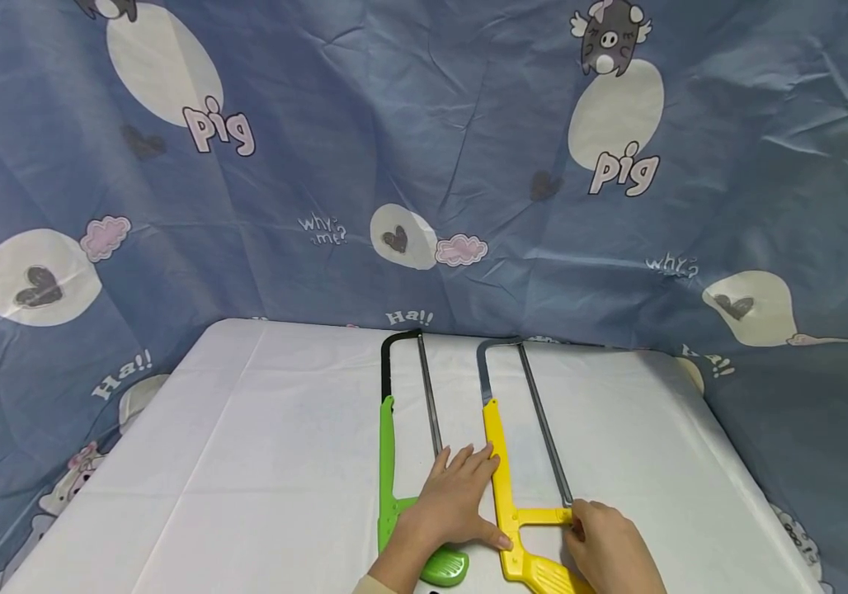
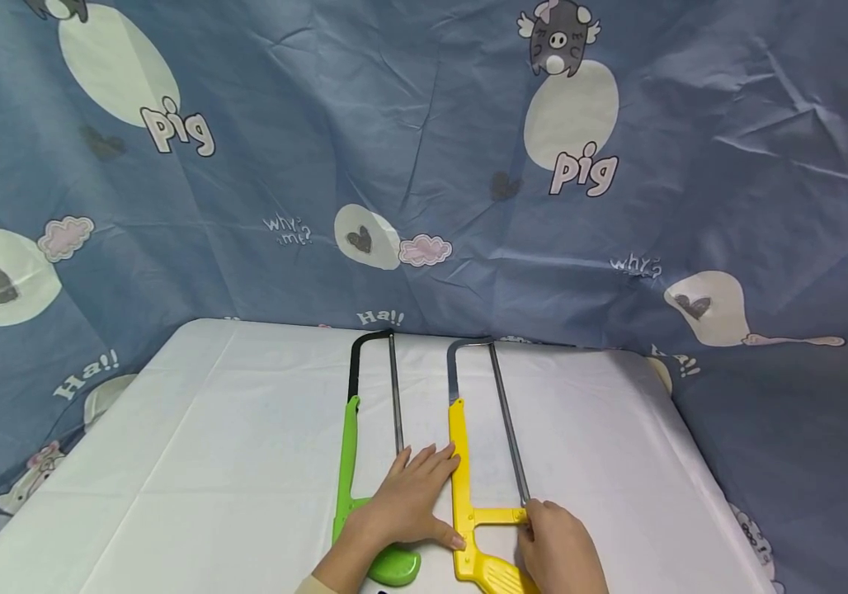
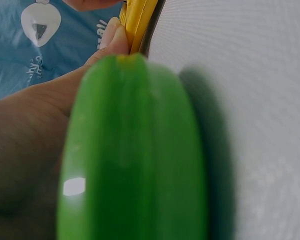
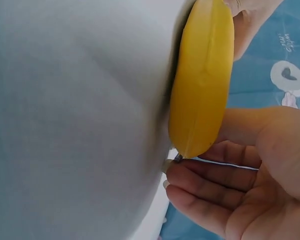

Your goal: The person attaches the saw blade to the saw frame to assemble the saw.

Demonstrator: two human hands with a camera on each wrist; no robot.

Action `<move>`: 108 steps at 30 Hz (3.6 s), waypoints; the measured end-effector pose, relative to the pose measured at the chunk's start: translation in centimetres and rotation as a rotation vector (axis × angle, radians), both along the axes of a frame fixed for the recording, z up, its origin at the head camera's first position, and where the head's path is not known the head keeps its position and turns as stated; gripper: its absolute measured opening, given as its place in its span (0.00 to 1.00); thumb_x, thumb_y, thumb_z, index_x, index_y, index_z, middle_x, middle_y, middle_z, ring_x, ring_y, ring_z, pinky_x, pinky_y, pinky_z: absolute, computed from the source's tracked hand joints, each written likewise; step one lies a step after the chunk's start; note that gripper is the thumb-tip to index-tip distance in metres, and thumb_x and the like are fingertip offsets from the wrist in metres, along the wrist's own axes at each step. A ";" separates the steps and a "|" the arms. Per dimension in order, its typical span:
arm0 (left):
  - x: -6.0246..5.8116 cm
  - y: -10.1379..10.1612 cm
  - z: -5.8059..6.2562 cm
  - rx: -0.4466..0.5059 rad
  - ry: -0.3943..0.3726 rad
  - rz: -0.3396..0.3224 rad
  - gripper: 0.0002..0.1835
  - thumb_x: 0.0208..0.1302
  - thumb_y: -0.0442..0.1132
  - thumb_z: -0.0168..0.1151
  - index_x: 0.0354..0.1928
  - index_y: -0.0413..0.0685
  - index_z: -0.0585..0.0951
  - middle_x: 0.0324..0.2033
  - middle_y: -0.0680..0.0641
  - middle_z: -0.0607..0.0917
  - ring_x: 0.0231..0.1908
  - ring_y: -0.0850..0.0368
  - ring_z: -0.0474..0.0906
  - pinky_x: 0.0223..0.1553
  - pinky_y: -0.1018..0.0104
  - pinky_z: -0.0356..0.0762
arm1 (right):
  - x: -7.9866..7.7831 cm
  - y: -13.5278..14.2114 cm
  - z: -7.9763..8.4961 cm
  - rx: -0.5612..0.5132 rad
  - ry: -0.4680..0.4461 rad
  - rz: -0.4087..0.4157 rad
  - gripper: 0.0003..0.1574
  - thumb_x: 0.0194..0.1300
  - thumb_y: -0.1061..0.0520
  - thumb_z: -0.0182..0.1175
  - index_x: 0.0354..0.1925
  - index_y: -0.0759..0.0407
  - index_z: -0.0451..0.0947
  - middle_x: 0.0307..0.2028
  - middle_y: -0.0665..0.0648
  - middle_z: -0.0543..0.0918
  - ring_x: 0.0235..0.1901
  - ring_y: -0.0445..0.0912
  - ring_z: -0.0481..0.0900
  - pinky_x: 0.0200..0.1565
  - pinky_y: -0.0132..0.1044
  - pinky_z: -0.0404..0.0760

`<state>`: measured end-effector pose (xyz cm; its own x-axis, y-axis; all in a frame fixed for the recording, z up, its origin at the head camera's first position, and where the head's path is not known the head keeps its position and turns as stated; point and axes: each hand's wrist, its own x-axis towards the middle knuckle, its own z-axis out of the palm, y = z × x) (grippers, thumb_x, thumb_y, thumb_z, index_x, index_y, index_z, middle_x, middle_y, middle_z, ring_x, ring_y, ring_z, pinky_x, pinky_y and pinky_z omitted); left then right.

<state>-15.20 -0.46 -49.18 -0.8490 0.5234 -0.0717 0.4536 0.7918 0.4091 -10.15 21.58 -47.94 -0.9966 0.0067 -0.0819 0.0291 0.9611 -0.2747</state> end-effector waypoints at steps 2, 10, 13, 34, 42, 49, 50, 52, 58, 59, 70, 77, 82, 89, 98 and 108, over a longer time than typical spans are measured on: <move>0.0 0.0 0.0 -0.002 -0.001 0.001 0.60 0.39 0.72 0.74 0.75 0.55 0.63 0.78 0.52 0.58 0.77 0.47 0.54 0.77 0.42 0.47 | 0.0 0.0 0.0 -0.022 -0.012 -0.020 0.12 0.56 0.60 0.70 0.23 0.54 0.75 0.18 0.49 0.72 0.20 0.43 0.66 0.24 0.35 0.66; -0.2 0.1 -0.4 -0.006 -0.006 0.006 0.61 0.39 0.72 0.73 0.75 0.56 0.62 0.78 0.53 0.57 0.77 0.47 0.53 0.77 0.41 0.46 | -0.1 0.1 -0.2 -0.101 -0.031 -0.088 0.11 0.54 0.61 0.70 0.23 0.55 0.76 0.18 0.49 0.73 0.21 0.44 0.67 0.24 0.35 0.66; -0.3 0.1 -0.5 -0.004 -0.008 0.005 0.61 0.39 0.72 0.74 0.75 0.56 0.62 0.78 0.53 0.57 0.78 0.47 0.53 0.77 0.41 0.45 | -0.1 0.3 -0.3 -0.127 -0.031 -0.102 0.11 0.53 0.62 0.70 0.23 0.54 0.76 0.18 0.49 0.73 0.20 0.44 0.67 0.24 0.35 0.66; -0.2 0.1 -0.4 -0.007 0.005 0.002 0.61 0.39 0.71 0.74 0.75 0.55 0.62 0.78 0.52 0.57 0.77 0.47 0.53 0.77 0.41 0.47 | -0.1 1.5 -0.4 -0.378 -0.049 -0.217 0.05 0.51 0.64 0.62 0.29 0.58 0.75 0.22 0.50 0.78 0.24 0.44 0.71 0.27 0.34 0.70; -0.1 -0.2 -0.1 -0.002 0.014 -0.003 0.61 0.39 0.71 0.74 0.75 0.55 0.62 0.78 0.52 0.58 0.77 0.47 0.54 0.77 0.41 0.48 | -0.2 2.1 -0.8 -0.557 -0.115 -0.264 0.03 0.59 0.66 0.60 0.33 0.62 0.75 0.23 0.54 0.81 0.26 0.44 0.83 0.28 0.37 0.81; 0.1 -0.2 0.0 0.000 0.002 0.000 0.61 0.39 0.71 0.74 0.75 0.54 0.62 0.78 0.52 0.58 0.77 0.47 0.54 0.77 0.41 0.47 | -0.1 2.0 -0.6 -0.578 -0.116 -0.259 0.04 0.59 0.69 0.59 0.33 0.63 0.74 0.22 0.55 0.79 0.26 0.44 0.81 0.28 0.35 0.81; 0.1 -0.1 0.0 0.000 0.001 0.000 0.61 0.39 0.71 0.74 0.75 0.55 0.62 0.78 0.52 0.58 0.77 0.47 0.54 0.77 0.41 0.47 | 0.0 2.0 -0.6 -0.580 -0.116 -0.257 0.05 0.60 0.70 0.59 0.33 0.63 0.74 0.22 0.55 0.79 0.26 0.44 0.80 0.28 0.34 0.81; 0.1 -0.1 0.0 0.001 0.004 -0.002 0.61 0.39 0.71 0.74 0.75 0.54 0.62 0.78 0.52 0.58 0.77 0.47 0.54 0.77 0.41 0.47 | 0.0 2.0 -0.7 -0.588 -0.118 -0.255 0.06 0.60 0.71 0.59 0.33 0.63 0.74 0.23 0.55 0.80 0.26 0.44 0.80 0.28 0.34 0.82; 0.1 -0.1 -0.1 0.000 0.020 -0.005 0.61 0.39 0.72 0.74 0.75 0.54 0.63 0.78 0.51 0.58 0.77 0.47 0.55 0.77 0.41 0.48 | -0.1 2.0 -0.7 -0.575 -0.121 -0.246 0.08 0.60 0.74 0.57 0.33 0.63 0.73 0.25 0.55 0.80 0.26 0.44 0.78 0.27 0.33 0.80; 0.0 -0.1 -0.1 -0.001 0.021 -0.006 0.61 0.39 0.72 0.73 0.75 0.54 0.63 0.78 0.51 0.58 0.77 0.47 0.55 0.77 0.41 0.48 | -0.1 2.0 -0.7 -0.561 -0.119 -0.241 0.08 0.60 0.74 0.58 0.33 0.63 0.73 0.25 0.55 0.80 0.26 0.44 0.78 0.27 0.33 0.80; 0.0 -0.1 -0.2 0.003 0.019 -0.007 0.61 0.39 0.72 0.73 0.75 0.55 0.63 0.78 0.52 0.57 0.77 0.47 0.55 0.77 0.41 0.48 | -0.2 1.6 -0.7 -0.339 -0.038 -0.193 0.08 0.52 0.67 0.68 0.28 0.59 0.78 0.25 0.51 0.81 0.26 0.44 0.73 0.27 0.35 0.74; 0.1 -0.2 -0.1 -0.001 0.013 -0.006 0.61 0.39 0.72 0.73 0.75 0.55 0.63 0.78 0.52 0.58 0.77 0.47 0.55 0.77 0.42 0.48 | 0.2 0.7 0.2 -0.130 0.021 -0.064 0.09 0.53 0.68 0.70 0.28 0.56 0.81 0.23 0.48 0.80 0.23 0.42 0.72 0.26 0.36 0.74; -0.1 -0.1 -0.4 0.002 0.021 -0.002 0.60 0.39 0.73 0.73 0.75 0.55 0.63 0.78 0.52 0.57 0.77 0.47 0.55 0.77 0.41 0.47 | 0.2 0.6 0.4 -0.122 0.027 -0.059 0.09 0.54 0.69 0.68 0.28 0.56 0.82 0.24 0.48 0.82 0.24 0.42 0.74 0.28 0.38 0.77; -0.2 0.0 -0.6 -0.004 0.026 -0.001 0.60 0.39 0.73 0.73 0.75 0.56 0.63 0.78 0.52 0.58 0.77 0.47 0.55 0.77 0.42 0.47 | 0.1 0.8 0.2 -0.172 0.012 -0.101 0.09 0.54 0.71 0.67 0.27 0.58 0.81 0.24 0.49 0.82 0.25 0.43 0.74 0.28 0.37 0.75; -0.1 -0.1 -0.2 0.004 0.020 -0.005 0.61 0.39 0.73 0.73 0.75 0.56 0.63 0.78 0.52 0.57 0.77 0.47 0.54 0.77 0.41 0.48 | 0.1 1.0 0.2 -0.145 0.014 -0.104 0.11 0.55 0.72 0.65 0.25 0.56 0.82 0.22 0.49 0.80 0.24 0.44 0.72 0.27 0.38 0.73; 0.1 -0.1 -0.3 -0.010 0.006 -0.005 0.61 0.39 0.74 0.72 0.76 0.57 0.62 0.78 0.54 0.57 0.77 0.48 0.54 0.77 0.41 0.48 | 0.4 0.3 0.2 -0.011 -0.014 -0.017 0.11 0.55 0.71 0.67 0.24 0.57 0.80 0.21 0.49 0.74 0.22 0.43 0.69 0.27 0.37 0.74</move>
